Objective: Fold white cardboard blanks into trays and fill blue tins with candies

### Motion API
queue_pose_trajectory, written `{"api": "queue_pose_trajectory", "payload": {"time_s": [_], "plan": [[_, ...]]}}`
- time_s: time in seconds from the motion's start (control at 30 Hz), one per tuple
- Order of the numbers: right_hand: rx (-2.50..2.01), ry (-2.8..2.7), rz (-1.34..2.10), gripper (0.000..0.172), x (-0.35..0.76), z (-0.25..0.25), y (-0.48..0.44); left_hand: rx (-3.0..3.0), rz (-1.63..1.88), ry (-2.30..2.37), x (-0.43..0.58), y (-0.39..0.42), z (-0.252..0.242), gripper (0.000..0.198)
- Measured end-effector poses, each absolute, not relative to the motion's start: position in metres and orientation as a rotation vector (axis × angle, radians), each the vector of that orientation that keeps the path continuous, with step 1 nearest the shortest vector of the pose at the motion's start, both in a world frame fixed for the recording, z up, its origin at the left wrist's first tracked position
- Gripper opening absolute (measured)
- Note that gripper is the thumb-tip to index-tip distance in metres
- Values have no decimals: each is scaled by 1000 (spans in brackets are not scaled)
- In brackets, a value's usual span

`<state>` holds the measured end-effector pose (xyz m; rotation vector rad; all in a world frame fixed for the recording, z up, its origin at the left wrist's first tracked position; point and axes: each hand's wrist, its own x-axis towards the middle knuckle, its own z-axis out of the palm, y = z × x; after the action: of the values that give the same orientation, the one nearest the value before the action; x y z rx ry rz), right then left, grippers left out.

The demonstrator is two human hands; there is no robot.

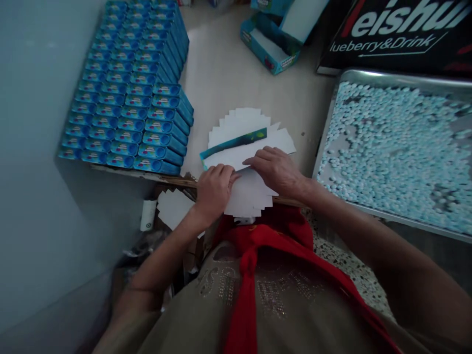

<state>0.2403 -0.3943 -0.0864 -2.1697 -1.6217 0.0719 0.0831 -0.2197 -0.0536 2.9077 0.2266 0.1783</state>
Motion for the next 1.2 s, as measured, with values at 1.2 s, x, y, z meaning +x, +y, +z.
{"api": "queue_pose_trajectory", "payload": {"time_s": [1.2], "plan": [[-2130,-1997,271,29,271,-83,-410,2811,211,416,144,-210,-59,55]]}}
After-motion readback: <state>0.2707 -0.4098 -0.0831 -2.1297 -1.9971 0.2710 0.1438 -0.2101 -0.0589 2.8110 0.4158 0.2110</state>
